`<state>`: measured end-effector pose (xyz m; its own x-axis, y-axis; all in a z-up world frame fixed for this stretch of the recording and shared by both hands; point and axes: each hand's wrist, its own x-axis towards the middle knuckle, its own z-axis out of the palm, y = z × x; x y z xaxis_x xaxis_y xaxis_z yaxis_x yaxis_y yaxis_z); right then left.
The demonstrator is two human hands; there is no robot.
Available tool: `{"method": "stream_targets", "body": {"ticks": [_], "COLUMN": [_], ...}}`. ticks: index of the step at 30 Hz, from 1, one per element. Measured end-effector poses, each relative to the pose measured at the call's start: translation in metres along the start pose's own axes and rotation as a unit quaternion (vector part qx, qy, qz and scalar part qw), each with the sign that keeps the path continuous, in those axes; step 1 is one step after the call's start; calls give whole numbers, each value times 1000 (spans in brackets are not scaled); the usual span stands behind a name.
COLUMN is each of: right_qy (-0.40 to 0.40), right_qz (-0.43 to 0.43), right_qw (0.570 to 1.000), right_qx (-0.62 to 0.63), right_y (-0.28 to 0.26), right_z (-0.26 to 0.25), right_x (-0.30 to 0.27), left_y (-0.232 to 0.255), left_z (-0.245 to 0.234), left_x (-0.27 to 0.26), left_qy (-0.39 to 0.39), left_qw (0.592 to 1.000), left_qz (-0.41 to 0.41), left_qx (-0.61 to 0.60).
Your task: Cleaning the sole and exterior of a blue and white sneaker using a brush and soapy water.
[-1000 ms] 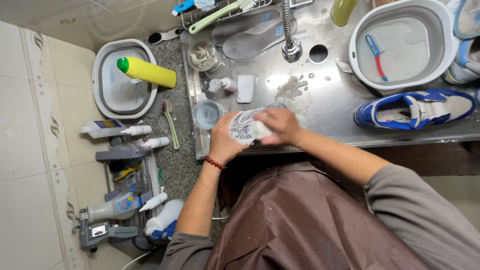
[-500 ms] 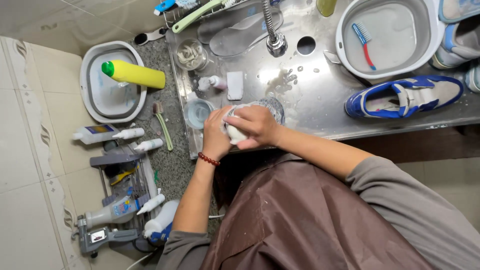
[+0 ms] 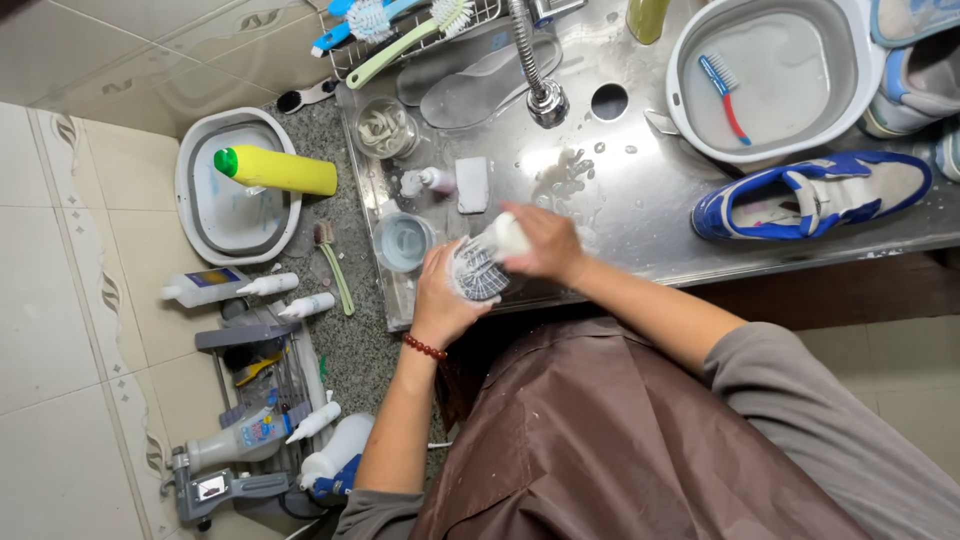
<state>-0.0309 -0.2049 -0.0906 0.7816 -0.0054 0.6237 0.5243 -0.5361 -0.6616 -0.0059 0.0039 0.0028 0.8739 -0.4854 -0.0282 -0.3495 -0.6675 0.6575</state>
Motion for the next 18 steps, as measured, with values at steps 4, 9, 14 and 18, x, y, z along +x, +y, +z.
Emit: {"method": "stream_targets", "body": {"ticks": [4,9,14,18], "right_qy": [-30,-26,-101,-71], "right_qz": [170,90,261,100], "right_qw": [980,995,957,992], "right_qx": [-102,-14,-80,9], "right_y": [62,1,76,16], "right_z": [-1,-2,-13,-7], "right_x": [-23,10,-42,-1], "left_y": [-2,-1,-9,-5], "left_z": [5,7,3,4], "left_x": [-7,-9,-7,-9], "left_qy": [4,14,14,13], "left_qw": [1000,998,997,994], "left_qz": [-4,63,71,108], "left_qx": [-24,1,-14,8]}}
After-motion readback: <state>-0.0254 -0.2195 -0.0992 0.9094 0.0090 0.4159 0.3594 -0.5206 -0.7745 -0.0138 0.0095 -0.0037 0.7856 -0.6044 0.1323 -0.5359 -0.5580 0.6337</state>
